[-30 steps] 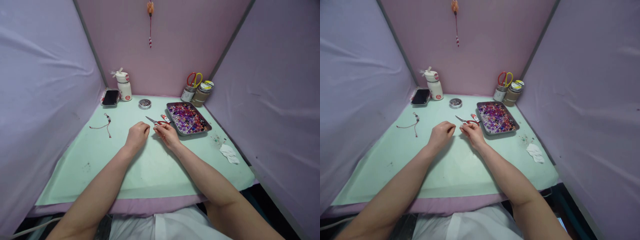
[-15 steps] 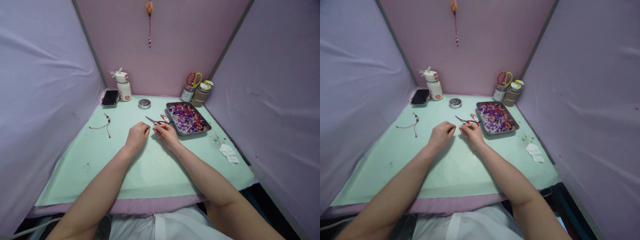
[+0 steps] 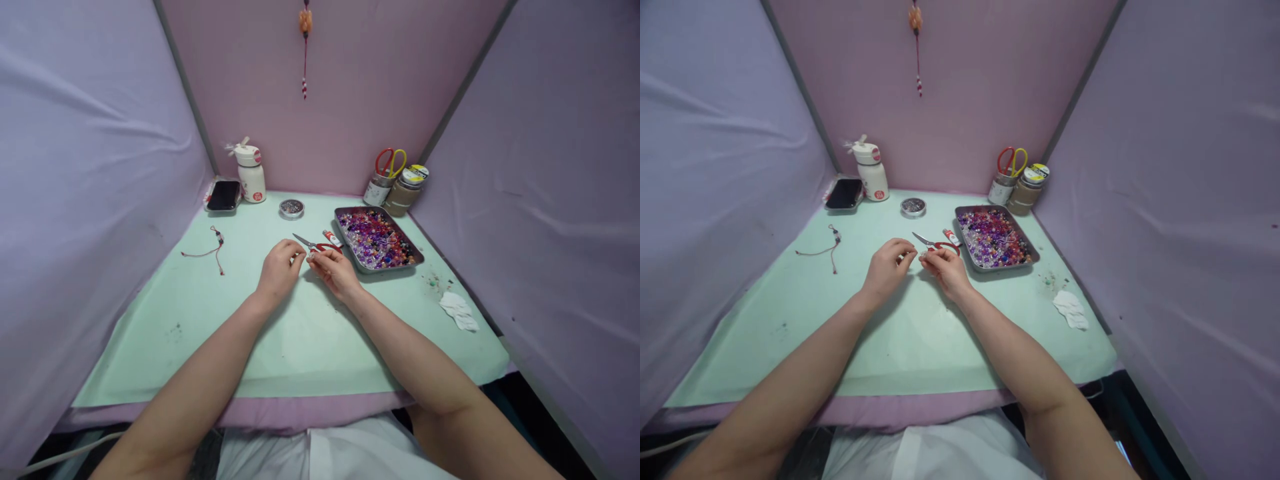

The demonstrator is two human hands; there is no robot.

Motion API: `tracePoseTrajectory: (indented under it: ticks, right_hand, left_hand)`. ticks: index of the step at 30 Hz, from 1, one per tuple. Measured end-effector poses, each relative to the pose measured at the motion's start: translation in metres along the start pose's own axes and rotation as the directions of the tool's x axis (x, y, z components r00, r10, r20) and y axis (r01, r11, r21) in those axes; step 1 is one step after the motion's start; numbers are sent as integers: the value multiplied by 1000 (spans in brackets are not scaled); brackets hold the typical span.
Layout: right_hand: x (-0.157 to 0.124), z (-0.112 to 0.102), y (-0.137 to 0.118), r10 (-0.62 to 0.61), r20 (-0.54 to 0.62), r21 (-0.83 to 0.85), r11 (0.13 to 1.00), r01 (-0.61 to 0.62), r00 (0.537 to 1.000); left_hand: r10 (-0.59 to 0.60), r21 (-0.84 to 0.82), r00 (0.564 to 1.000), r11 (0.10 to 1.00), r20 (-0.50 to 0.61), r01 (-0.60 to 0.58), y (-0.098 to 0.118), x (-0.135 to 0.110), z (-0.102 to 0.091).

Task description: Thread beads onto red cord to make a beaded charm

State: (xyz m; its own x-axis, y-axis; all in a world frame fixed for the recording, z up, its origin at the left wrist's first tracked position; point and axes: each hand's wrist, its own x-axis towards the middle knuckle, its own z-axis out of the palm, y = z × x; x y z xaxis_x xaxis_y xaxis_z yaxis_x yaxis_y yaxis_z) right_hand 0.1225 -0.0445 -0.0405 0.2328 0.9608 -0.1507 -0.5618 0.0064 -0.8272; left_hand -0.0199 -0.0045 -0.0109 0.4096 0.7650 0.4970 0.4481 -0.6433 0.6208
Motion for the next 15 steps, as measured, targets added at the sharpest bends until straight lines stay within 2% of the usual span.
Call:
tracePoseTrajectory:
  ticks: [3,7,11,15]
  right_hand:
    - [0,0,-1,47,28,36,998,-48,999]
    - [0,-1,-1,110,55,63,992,-114,992]
    - [2,-2,-1,125,60,72,989,-129,990]
    - [3,-4,0,144,46,81,986,-147,989]
  left_hand:
    - [-133,-155,991,979,8,133,3,1,1]
    - [-282,-276,959,921,16,275,2,2,2]
    - [-304,-272,952,917,-9,291,-1,2,2]
    - [-249,-169,969,955,-12,243,-3,1,-1]
